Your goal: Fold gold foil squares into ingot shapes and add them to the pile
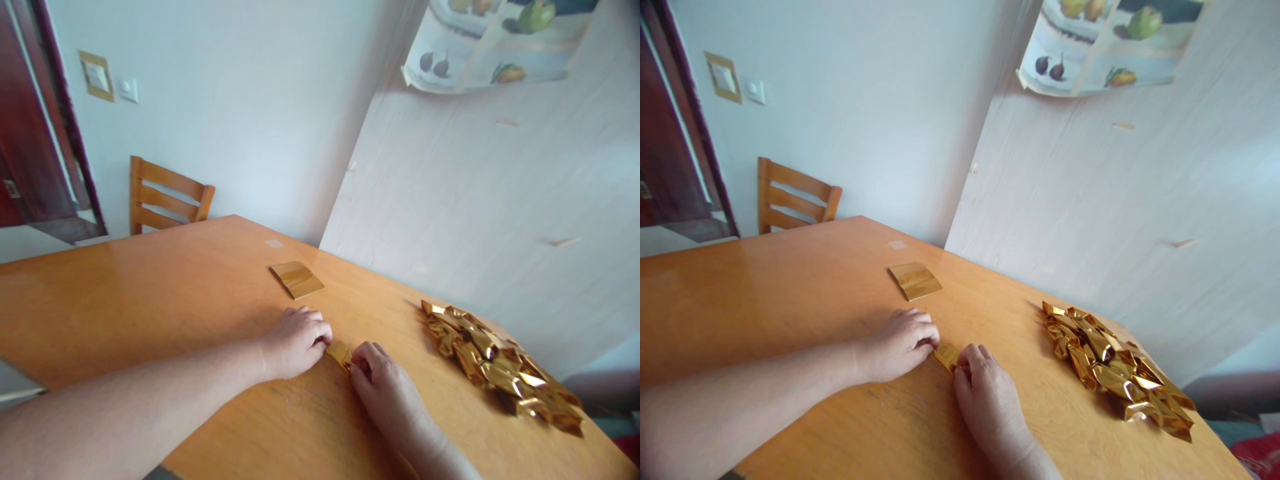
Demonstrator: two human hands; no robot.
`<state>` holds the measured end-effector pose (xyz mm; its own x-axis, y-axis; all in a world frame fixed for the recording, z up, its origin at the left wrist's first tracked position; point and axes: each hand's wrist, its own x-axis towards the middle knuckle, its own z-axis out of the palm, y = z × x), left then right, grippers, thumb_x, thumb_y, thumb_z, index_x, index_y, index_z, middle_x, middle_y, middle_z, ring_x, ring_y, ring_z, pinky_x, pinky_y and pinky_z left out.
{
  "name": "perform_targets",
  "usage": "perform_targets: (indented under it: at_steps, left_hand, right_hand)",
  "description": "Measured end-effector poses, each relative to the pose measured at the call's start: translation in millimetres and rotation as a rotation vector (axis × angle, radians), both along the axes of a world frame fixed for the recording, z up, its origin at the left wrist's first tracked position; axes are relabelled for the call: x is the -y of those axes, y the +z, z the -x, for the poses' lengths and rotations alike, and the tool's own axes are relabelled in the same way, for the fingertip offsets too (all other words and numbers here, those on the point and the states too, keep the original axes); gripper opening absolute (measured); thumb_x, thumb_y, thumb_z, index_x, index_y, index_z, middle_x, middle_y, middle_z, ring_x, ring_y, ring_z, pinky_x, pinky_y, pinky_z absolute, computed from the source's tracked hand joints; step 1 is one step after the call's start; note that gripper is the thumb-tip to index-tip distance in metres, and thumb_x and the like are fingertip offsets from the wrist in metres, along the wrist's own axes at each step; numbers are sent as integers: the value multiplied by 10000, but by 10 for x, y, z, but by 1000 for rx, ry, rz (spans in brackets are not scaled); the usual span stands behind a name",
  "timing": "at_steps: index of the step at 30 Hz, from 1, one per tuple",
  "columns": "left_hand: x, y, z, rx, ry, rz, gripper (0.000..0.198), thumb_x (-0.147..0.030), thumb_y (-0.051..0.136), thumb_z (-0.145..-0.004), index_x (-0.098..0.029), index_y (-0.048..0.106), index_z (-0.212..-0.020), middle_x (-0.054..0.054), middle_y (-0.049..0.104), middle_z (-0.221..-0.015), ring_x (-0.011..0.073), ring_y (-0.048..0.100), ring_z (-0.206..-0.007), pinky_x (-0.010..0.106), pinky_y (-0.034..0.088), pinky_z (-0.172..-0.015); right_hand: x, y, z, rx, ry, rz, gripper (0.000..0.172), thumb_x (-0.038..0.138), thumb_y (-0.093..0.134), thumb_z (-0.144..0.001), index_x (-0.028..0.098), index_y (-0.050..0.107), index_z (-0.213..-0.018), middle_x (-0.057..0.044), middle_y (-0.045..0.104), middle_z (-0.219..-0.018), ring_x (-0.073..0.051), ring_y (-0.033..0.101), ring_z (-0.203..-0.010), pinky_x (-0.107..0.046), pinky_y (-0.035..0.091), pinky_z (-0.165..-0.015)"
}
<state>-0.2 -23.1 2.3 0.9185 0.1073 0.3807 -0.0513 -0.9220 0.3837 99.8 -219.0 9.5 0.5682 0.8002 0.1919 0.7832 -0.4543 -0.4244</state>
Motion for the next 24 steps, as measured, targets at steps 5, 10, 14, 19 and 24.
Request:
perform_targets:
  at_steps: [5, 10, 14, 19, 24]
  left_hand:
    - [6, 20, -6, -35, 24, 27, 153, -138, 576, -800, -240, 690, -808, 12, 675, -910, 201, 585, -919, 333, 410, -826]
    - [11, 24, -24, -42, 73, 18, 120, -153, 571, -796, -231, 663, -797, 13, 657, -882, 201, 582, -889, 326, 409, -791]
    - [6, 0, -43, -22, 158, 38, 104, -168, 622, -744, -214, 648, -833, 30, 643, -905, 220, 579, -918, 330, 415, -790]
    - [-2, 3, -36, -34, 188, 42, 62, -179, 625, -745, -211, 648, -794, 42, 634, -907, 232, 580, -930, 336, 416, -778]
    - [-3, 15, -22, -38, 163, 22, 55, -191, 614, -783, -220, 660, -791, 29, 638, -889, 221, 579, -920, 338, 405, -793]
  right_hand:
    - [-6, 27, 4, -16, 77, -19, 186, 104, 463, -886, 223, 602, -849, -18, 617, -882, -163, 605, -784, -259, 415, -713]
    - [0, 33, -8, -23, 92, -27, 179, 134, 484, -898, 226, 631, -852, -16, 613, -868, -162, 602, -783, -259, 420, -716]
    - [-7, 34, -10, -23, 78, -27, 139, 178, 515, -903, 224, 629, -839, -15, 613, -858, -162, 600, -770, -261, 423, -708]
    - [-30, 17, -34, -11, 44, -38, 124, 158, 514, -889, 221, 608, -838, -13, 616, -853, -160, 601, -760, -258, 422, -699]
    - [-40, -3, -80, -11, 64, -50, 128, 136, 515, -879, 219, 606, -841, -12, 616, -860, -156, 604, -773, -248, 424, -707]
